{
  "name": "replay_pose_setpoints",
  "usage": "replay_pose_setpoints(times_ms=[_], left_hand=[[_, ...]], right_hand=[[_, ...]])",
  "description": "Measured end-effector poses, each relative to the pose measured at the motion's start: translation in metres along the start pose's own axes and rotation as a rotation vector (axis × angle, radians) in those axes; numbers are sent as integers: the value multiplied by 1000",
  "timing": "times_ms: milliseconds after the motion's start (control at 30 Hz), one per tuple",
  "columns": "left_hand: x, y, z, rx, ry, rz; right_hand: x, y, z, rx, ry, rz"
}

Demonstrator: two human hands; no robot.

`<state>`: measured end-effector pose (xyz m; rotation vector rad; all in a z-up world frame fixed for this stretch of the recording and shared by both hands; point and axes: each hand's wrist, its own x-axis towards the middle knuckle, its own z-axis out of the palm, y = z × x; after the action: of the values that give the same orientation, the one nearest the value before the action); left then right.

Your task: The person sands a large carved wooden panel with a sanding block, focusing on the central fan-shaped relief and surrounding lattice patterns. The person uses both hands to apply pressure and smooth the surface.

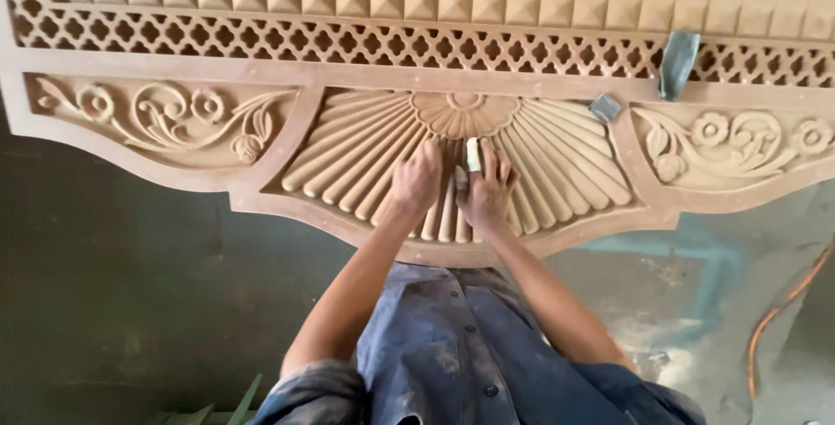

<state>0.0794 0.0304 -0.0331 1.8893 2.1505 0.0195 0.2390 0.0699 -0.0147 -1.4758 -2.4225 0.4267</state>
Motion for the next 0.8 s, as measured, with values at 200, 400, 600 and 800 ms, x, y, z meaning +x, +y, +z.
replay_pose_setpoints(times_ms=[200, 400, 600, 800], left_hand=[[20, 7, -18, -76, -180, 19], [21, 8, -11, -122, -102, -11], [28, 4, -6, -216, -49, -46], [35, 8, -9, -122, -172, -71]], right_hand=[[3, 8, -1, -47, 0, -7], [-1, 8, 3, -60, 26, -11], [2, 6, 6, -100, -25, 27], [4, 9, 3, -55, 23, -15]])
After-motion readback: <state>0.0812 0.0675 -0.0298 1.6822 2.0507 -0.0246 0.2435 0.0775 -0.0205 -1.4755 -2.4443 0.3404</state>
